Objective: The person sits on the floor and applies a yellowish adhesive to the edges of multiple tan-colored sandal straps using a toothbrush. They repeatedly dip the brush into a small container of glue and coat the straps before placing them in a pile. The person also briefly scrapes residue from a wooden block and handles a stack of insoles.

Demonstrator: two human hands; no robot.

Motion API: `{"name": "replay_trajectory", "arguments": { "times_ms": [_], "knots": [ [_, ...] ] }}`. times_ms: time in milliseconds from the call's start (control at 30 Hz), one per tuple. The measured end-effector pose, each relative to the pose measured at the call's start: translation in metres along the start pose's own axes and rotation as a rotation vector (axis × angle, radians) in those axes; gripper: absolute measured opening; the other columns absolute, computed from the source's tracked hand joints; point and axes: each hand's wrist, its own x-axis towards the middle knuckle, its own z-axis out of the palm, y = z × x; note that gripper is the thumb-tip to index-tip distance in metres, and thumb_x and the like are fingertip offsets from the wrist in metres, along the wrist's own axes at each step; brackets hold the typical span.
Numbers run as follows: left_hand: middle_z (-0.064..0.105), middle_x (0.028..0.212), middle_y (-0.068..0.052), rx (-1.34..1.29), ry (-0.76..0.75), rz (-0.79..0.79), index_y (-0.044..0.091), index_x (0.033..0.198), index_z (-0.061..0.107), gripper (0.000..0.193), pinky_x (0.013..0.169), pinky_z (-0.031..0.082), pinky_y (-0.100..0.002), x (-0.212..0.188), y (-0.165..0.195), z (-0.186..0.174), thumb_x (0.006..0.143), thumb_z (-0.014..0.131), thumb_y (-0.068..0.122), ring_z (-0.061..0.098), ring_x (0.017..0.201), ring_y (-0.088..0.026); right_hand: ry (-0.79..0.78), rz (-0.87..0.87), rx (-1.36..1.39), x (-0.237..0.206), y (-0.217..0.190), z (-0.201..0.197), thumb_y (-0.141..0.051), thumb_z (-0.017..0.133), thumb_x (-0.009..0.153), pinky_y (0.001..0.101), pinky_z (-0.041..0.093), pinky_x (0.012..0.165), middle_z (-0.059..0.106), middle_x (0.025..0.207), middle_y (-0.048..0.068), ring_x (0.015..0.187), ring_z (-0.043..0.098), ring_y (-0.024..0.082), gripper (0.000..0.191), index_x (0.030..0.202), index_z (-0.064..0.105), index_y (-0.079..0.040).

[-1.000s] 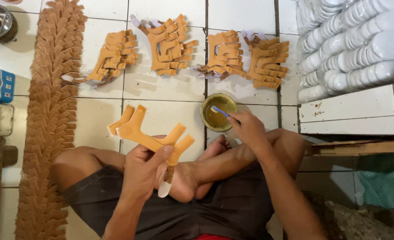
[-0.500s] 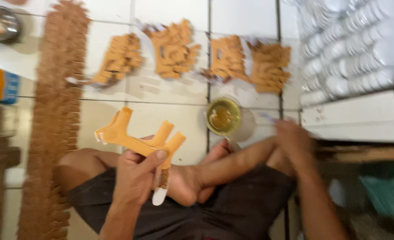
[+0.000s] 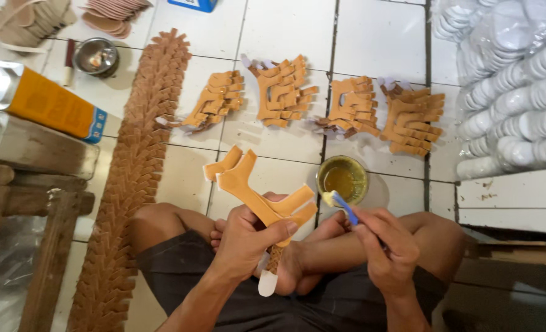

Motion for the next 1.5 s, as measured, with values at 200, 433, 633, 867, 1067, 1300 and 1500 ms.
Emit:
{"name": "replay_trajectory", "arguments": {
  "times_ms": [200, 433, 633, 867, 1067, 1300, 1500],
  "knots": [
    [0.070, 0.091, -0.001, -0.046, -0.049, -0.069, -0.003, 0.128, 0.068, 0.042, 0.069, 0.050, -0.021, -0.004, 0.000, -0.001, 0.086, 0.075, 0.002, 0.060, 0.079, -0.004, -0.093, -0.008, -0.004, 0.014, -0.015, 0.019, 0.009, 0.064, 0.091, 0.0255, 0.053, 0.074, 0.069, 0.095, 0.011, 0.082, 0.067, 0.017, 0.024, 0.115, 0.069, 0.007],
    [0.073, 0.098, -0.003, -0.090, -0.082, -0.067, -0.005, 0.126, 0.067, 0.041, 0.074, 0.053, -0.022, -0.001, 0.001, -0.003, 0.086, 0.075, 0.003, 0.064, 0.085, -0.006, -0.076, 0.028, -0.043, 0.012, -0.013, 0.010, 0.008, 0.065, 0.089, 0.0255, 0.051, 0.068, 0.070, 0.087, 0.010, 0.076, 0.065, 0.016, 0.025, 0.113, 0.072, 0.005],
    [0.073, 0.104, -0.004, -0.052, -0.153, -0.027, -0.006, 0.126, 0.067, 0.040, 0.079, 0.054, -0.022, 0.001, 0.002, 0.000, 0.088, 0.075, 0.003, 0.066, 0.091, -0.006, -0.020, 0.058, -0.059, 0.013, -0.023, 0.004, 0.006, 0.064, 0.091, 0.0249, 0.048, 0.065, 0.070, 0.089, 0.009, 0.075, 0.064, 0.013, 0.024, 0.113, 0.072, 0.003],
    [0.074, 0.109, -0.008, -0.114, -0.115, -0.025, -0.007, 0.133, 0.065, 0.044, 0.079, 0.053, -0.023, -0.001, 0.002, -0.002, 0.090, 0.073, 0.002, 0.066, 0.092, -0.008, 0.104, 0.340, -0.004, 0.022, 0.013, 0.007, 0.004, 0.064, 0.096, 0.0232, 0.042, 0.060, 0.065, 0.087, 0.006, 0.069, 0.052, 0.010, 0.025, 0.120, 0.073, 0.004],
    [0.074, 0.115, -0.009, -0.266, -0.007, 0.030, -0.009, 0.137, 0.058, 0.051, 0.089, 0.055, -0.025, 0.005, -0.004, 0.004, 0.090, 0.072, 0.004, 0.068, 0.100, -0.009, -0.006, 0.188, 0.191, -0.014, 0.018, -0.008, 0.005, 0.060, 0.096, 0.0199, 0.041, 0.064, 0.066, 0.090, 0.004, 0.074, 0.054, 0.009, 0.026, 0.119, 0.070, 0.004],
    [0.075, 0.116, -0.011, -0.211, -0.004, 0.039, -0.009, 0.137, 0.059, 0.050, 0.087, 0.055, -0.024, 0.003, -0.009, 0.009, 0.090, 0.071, 0.001, 0.069, 0.100, -0.009, -0.064, 0.103, 0.084, -0.005, -0.007, 0.011, 0.007, 0.064, 0.092, 0.0225, 0.050, 0.067, 0.068, 0.084, 0.007, 0.075, 0.064, 0.012, 0.024, 0.115, 0.071, 0.005],
    [0.074, 0.113, -0.009, -0.186, 0.029, 0.039, -0.009, 0.134, 0.062, 0.046, 0.085, 0.054, -0.023, 0.002, -0.007, 0.004, 0.090, 0.072, 0.000, 0.067, 0.097, -0.008, -0.041, -0.011, -0.207, 0.009, -0.022, 0.013, 0.006, 0.067, 0.090, 0.0241, 0.050, 0.066, 0.066, 0.085, 0.009, 0.074, 0.064, 0.013, 0.023, 0.112, 0.072, 0.005]
  ]
}}
